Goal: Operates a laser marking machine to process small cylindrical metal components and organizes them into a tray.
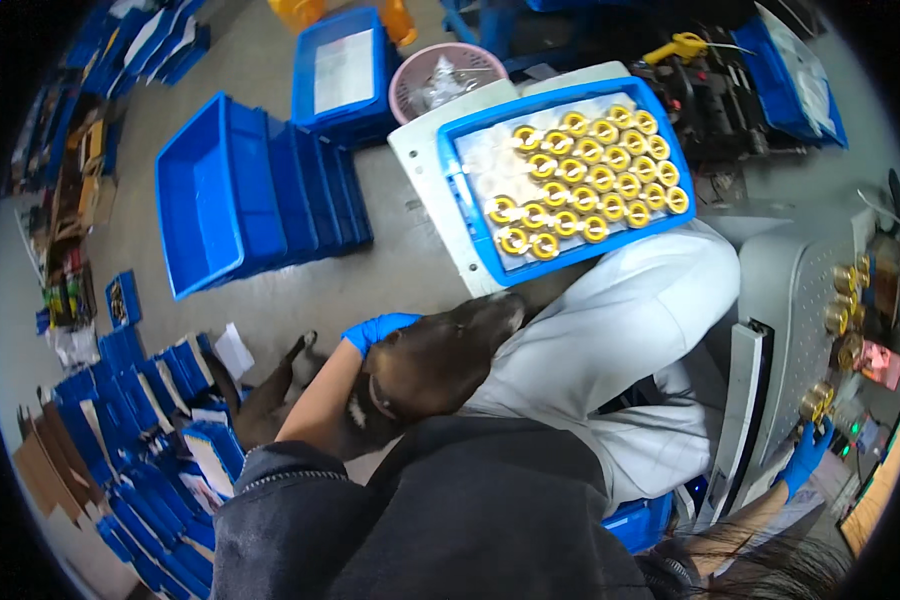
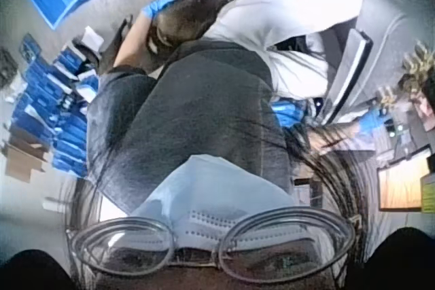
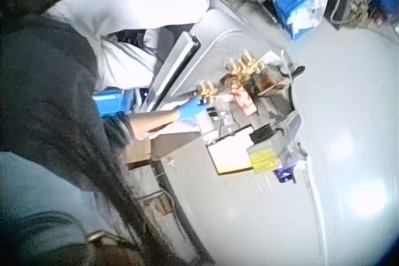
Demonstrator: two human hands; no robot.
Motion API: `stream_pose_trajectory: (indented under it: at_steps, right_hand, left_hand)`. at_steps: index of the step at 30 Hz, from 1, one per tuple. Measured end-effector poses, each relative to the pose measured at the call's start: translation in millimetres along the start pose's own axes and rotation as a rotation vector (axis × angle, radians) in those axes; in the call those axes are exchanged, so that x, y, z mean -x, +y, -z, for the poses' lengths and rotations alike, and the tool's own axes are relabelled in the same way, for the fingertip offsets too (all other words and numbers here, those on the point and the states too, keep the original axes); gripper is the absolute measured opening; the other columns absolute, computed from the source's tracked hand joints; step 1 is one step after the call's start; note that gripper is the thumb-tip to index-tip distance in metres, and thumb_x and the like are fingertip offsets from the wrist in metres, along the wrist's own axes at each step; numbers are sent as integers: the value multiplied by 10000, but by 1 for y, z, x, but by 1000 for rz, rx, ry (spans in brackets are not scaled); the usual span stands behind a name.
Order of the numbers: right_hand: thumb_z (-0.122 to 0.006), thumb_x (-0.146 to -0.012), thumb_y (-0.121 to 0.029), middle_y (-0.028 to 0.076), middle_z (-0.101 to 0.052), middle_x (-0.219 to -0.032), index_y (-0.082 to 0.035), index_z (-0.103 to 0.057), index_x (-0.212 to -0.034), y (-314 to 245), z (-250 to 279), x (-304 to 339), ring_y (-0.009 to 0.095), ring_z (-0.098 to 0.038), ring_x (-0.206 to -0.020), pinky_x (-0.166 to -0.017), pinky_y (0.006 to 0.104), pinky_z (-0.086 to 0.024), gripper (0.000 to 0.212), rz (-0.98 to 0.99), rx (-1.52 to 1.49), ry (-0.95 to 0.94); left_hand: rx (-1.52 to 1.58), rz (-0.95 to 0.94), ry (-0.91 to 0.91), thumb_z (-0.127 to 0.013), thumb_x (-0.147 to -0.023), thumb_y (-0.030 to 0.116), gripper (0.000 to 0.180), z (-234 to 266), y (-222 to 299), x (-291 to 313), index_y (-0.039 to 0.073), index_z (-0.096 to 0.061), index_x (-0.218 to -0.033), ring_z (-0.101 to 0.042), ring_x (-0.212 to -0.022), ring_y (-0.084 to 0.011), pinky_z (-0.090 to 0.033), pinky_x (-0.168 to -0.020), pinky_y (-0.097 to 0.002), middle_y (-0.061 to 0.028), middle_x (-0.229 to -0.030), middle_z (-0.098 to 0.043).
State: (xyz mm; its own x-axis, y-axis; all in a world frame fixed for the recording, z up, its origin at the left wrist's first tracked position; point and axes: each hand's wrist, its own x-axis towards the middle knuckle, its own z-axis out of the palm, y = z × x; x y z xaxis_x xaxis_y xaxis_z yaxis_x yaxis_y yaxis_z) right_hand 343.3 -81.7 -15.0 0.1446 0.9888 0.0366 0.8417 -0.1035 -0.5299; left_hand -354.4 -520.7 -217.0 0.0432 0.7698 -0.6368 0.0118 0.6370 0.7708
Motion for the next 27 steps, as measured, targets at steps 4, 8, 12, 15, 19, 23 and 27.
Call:
stream_pose_trajectory:
  at_steps: [4, 8, 12, 15, 19, 23, 27]
  right_hand:
    - [-627, -912, -129, 72, -609, -1083, -108, -513, -1297, 13, 2, -2, 118, -559, -889, -769, 254, -476, 403, 119, -2, 62]
    - [-682, -852, -106, 101, -570, -1101, -67, -472, -1308, -62, -30, 54, 200, -540, -985, -856, 316, -467, 504, 133, -52, 168]
    - [-740, -803, -149, 94, -487, -1011, -39, -412, -1205, -104, -30, 83, 180, -507, -913, -807, 308, -457, 530, 77, -96, 340]
    - [-745, -786, -149, 97, -496, -954, -18, -492, -1052, -109, -24, 93, 206, -525, -847, -770, 322, -460, 390, 102, -116, 376]
    - [-728, -785, -120, 119, -510, -926, -20, -543, -950, -105, -25, 87, 254, -544, -806, -720, 336, -466, 268, 267, -201, 398]
    - [-721, -779, -92, 118, -499, -872, -25, -550, -879, -110, -2, 92, 234, -542, -767, -699, 314, -461, 209, 201, -326, 375]
    - [-734, -807, -121, 29, -515, -866, -21, -525, -845, -110, 21, 48, 134, -521, -740, -690, 277, -450, 235, 64, -833, 465]
  left_hand:
    - [476, 185, 63, -471, -988, 207, 342, -11, -27, -11, 22, -597, -1247, -565, -1095, -165, -437, -1002, -331, -48, -1248, -607]
    - [382, 210, 231, -419, -997, 214, 347, 33, -19, 16, 14, -623, -1194, -604, -999, -182, -461, -947, -336, -72, -1145, -649]
    - [-648, -98, 497, -486, -983, 223, 357, 114, 15, 63, -7, -584, -1238, -572, -1101, -227, -458, -953, -346, -106, -1245, -597]
    - [-846, -325, 743, -506, -968, 172, 356, 102, 155, 29, -4, -547, -1275, -524, -1181, -244, -401, -1019, -343, -113, -1305, -558]
    - [-684, -702, 581, -567, -920, 100, 389, -47, 376, -33, 23, -525, -1299, -475, -1247, -260, -349, -1067, -354, -119, -1337, -528]
    - [-798, -1133, 169, -653, -859, 154, 467, -196, 506, -115, 61, -528, -1299, -462, -1260, -318, -365, -1049, -404, -144, -1356, -500]
    - [-1069, -1469, -24, -733, -809, 255, 550, -311, 563, -179, 93, -544, -1300, -439, -1278, -358, -356, -1060, -414, -193, -1372, -460]
